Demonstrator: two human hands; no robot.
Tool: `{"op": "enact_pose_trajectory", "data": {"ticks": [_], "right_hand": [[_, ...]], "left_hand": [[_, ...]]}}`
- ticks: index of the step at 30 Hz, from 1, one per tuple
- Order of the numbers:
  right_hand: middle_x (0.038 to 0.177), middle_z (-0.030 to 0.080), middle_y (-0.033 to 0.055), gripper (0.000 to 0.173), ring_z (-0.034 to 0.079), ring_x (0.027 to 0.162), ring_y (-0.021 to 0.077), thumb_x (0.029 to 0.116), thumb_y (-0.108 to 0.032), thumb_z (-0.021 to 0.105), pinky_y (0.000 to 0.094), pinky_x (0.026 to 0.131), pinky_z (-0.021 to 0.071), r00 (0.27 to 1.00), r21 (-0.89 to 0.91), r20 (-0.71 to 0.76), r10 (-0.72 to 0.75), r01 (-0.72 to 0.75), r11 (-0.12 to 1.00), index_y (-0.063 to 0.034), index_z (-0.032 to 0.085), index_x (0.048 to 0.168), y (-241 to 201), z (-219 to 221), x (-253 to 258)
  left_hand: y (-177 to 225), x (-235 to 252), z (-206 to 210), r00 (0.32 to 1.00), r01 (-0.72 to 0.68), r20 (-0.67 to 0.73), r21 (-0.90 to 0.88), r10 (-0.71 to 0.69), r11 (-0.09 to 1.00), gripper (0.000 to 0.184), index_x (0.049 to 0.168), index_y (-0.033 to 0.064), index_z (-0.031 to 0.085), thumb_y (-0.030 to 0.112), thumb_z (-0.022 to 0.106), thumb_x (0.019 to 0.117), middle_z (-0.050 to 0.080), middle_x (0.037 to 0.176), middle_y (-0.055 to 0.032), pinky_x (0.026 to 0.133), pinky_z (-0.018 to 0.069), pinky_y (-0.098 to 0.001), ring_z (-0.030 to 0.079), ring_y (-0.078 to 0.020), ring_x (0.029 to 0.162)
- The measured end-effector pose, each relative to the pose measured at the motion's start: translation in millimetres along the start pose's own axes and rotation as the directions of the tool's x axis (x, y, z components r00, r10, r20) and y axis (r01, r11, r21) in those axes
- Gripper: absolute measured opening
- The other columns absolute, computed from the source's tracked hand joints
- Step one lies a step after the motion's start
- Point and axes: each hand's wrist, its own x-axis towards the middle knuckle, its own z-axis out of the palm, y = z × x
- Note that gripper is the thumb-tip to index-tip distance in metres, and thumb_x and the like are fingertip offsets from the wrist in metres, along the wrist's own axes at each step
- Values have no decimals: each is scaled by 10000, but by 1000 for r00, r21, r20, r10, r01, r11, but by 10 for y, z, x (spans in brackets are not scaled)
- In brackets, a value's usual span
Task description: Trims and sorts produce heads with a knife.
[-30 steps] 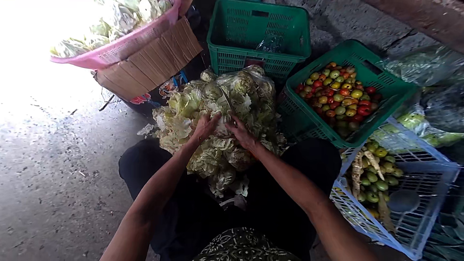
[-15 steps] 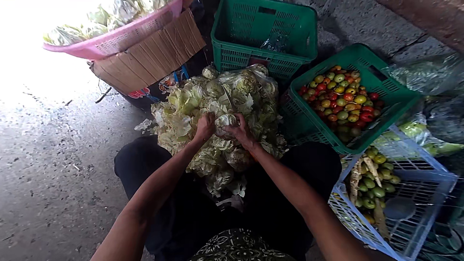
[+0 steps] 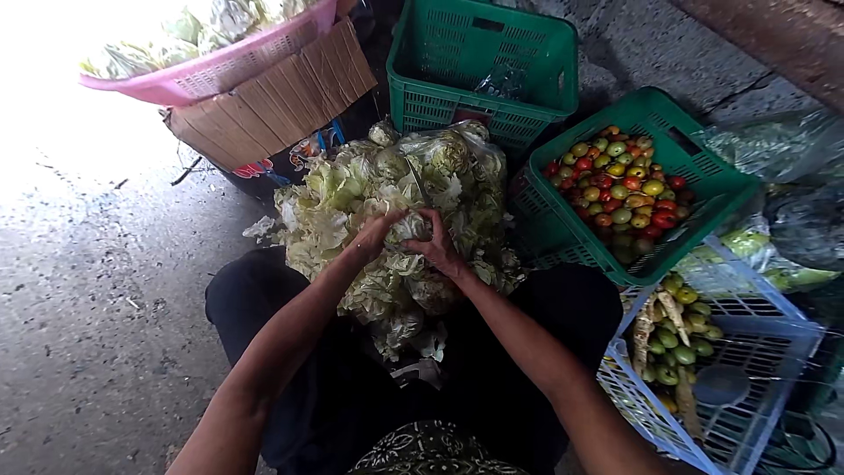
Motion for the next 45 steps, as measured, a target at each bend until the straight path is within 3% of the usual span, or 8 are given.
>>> {"op": "enact_pose_trajectory", "data": {"ticks": [5, 10, 17, 22, 27, 32, 36, 45], "right_hand": [[1423, 501, 276, 767, 527, 1253, 448, 848, -354, 839, 612, 1021, 454, 989, -325, 3, 145, -136, 936, -164, 505, 1512, -208, -9, -8], [1497, 450, 282, 750, 483, 1360, 399, 947, -330, 735, 542, 1101, 433, 980, -69, -40, 194, -196, 978, -28, 383, 1536, -196, 74, -108], [1447, 442, 304, 943, 517, 1283, 392, 722, -184, 910, 541, 1015, 482, 970, 101, -139, 201, -188, 977, -18, 356, 1467, -86, 90, -86], [1369, 534, 212, 834, 601, 1119, 308, 790, -89, 793, 496, 859, 537, 935, 401, -25, 354, -315, 860, -134, 349, 1495, -127, -31, -59], [1370, 520, 190, 621, 612, 1108, 353, 963, -334, 586, 528, 826, 568, 812, 736, 97, 575, -447, 508, -186, 327, 1508, -181, -62, 30], [1432, 464, 226, 799, 609, 1130, 408, 927, -348, 715, 564, 807, 582, 755, 758, -20, 656, -416, 503, -179, 228, 1537, -113, -27, 70], [1380, 498, 193, 825, 611, 1096, 340, 924, -264, 753, 514, 801, 569, 764, 692, -86, 640, -416, 590, -167, 195, 1525, -141, 52, -1], [1401, 442, 247, 850, 622, 1058, 358, 809, -158, 863, 503, 752, 583, 825, 541, -189, 533, -366, 758, -122, 289, 1436, -103, -16, -2]], "left_hand": [[-34, 6, 75, 966, -151, -202, 55, 159, 987, 467, 1367, -23, 500, 350, 485, 1086, 638, 1193, -187, 935, 540, -419, 647, -220, 1051], [-42, -54, 126, 902, -203, -258, 453, 345, 868, 395, 1188, -53, 598, 319, 536, 1071, 664, 980, -201, 864, 514, -496, 655, -278, 901], [60, -318, 220, 929, -115, -203, 635, 309, 764, 467, 1344, -88, 477, 314, 384, 1125, 630, 1120, -332, 922, 480, -612, 643, -464, 1046], [-13, 8, 113, 916, -37, -394, 96, 72, 995, 383, 1391, -57, 383, 220, 328, 1131, 580, 1129, -233, 741, 628, -426, 713, -262, 836], [29, 80, -18, 875, 0, -477, -178, -87, 984, 424, 1476, -21, 317, 226, 321, 1131, 551, 1253, -275, 733, 629, -451, 706, -320, 892], [54, -58, 49, 964, 75, -266, 259, -4, 963, 839, 1541, -28, 298, 610, 472, 1025, 468, 1449, -323, 1033, 468, -615, 528, -435, 1299], [223, -363, 232, 993, -101, -1, 560, 122, 822, 733, 1511, 0, 376, 428, 664, 990, 540, 1405, -284, 1012, 464, -595, 578, -427, 1225], [216, -119, 67, 956, -286, 224, 567, 189, 773, 417, 1321, -42, 600, 238, 641, 1015, 684, 1192, -208, 956, 534, -460, 685, -249, 1038]]}}
